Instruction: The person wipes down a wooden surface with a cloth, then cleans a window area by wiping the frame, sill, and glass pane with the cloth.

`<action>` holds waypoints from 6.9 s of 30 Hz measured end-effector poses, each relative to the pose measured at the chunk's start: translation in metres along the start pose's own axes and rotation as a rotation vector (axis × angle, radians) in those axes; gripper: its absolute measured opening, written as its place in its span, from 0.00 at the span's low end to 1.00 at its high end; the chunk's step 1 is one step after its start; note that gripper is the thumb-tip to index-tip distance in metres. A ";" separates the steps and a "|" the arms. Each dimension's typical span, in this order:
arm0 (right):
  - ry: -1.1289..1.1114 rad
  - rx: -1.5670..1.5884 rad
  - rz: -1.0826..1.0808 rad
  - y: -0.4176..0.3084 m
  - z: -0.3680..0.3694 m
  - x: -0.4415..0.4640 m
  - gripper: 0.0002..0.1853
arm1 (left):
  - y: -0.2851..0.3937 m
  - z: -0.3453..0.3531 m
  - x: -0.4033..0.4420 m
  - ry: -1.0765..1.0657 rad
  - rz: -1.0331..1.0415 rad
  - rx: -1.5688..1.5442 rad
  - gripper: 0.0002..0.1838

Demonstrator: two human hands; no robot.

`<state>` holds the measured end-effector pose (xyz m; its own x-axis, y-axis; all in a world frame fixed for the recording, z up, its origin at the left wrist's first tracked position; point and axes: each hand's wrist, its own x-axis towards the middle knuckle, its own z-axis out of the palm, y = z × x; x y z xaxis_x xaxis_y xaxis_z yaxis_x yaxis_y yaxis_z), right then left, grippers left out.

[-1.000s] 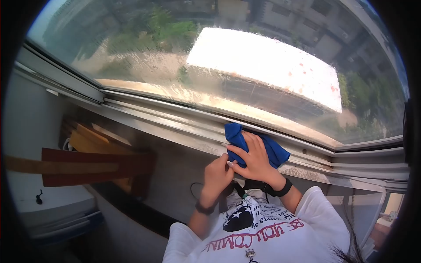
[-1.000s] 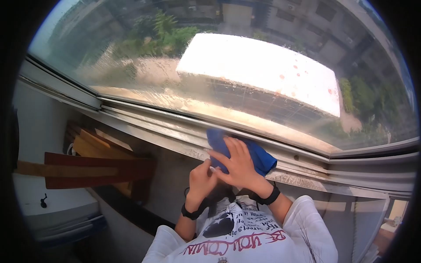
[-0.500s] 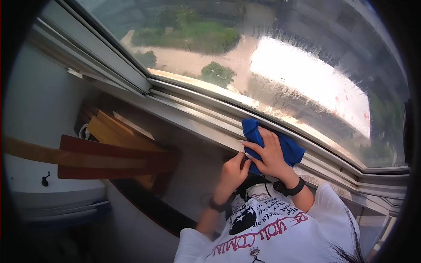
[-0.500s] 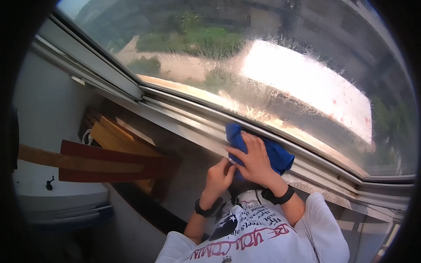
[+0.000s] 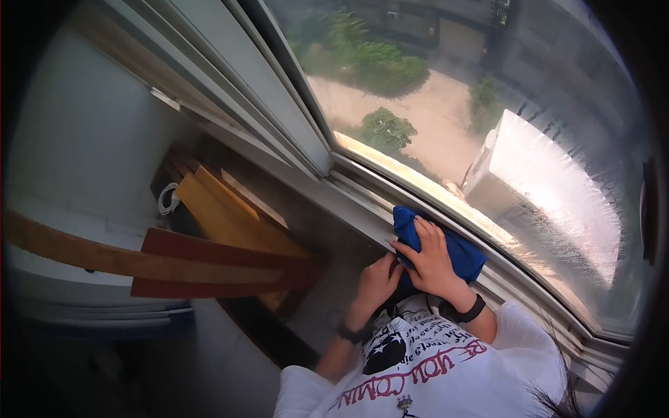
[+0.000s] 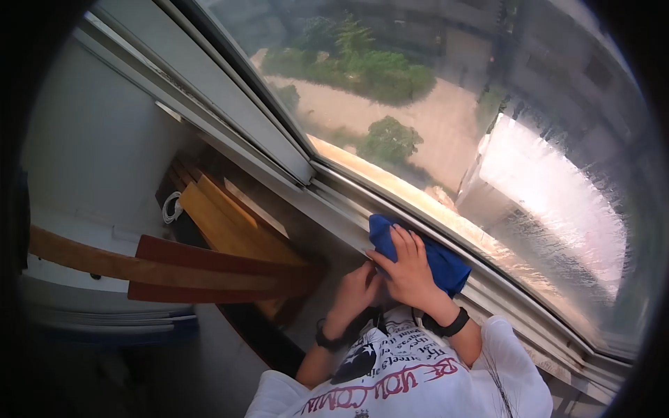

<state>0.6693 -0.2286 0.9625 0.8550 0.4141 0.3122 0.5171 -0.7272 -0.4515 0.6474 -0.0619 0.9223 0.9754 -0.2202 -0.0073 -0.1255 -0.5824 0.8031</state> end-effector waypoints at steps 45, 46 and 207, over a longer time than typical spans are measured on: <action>0.735 0.418 -0.491 -0.094 0.002 0.292 0.49 | -0.006 -0.243 0.149 0.353 0.650 -0.019 0.53; 0.764 0.404 -0.511 -0.103 -0.011 0.307 0.50 | 0.003 -0.255 0.152 0.331 0.621 -0.012 0.53; 1.497 -0.954 -0.237 -0.032 -0.480 -0.085 0.19 | 0.469 0.119 0.026 0.566 1.398 -0.250 0.30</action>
<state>0.5607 -0.5038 1.3518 -0.2672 0.1413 0.9532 -0.0523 -0.9899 0.1321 0.5919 -0.4338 1.2280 0.0514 -0.1115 0.9924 -0.9986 -0.0134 0.0503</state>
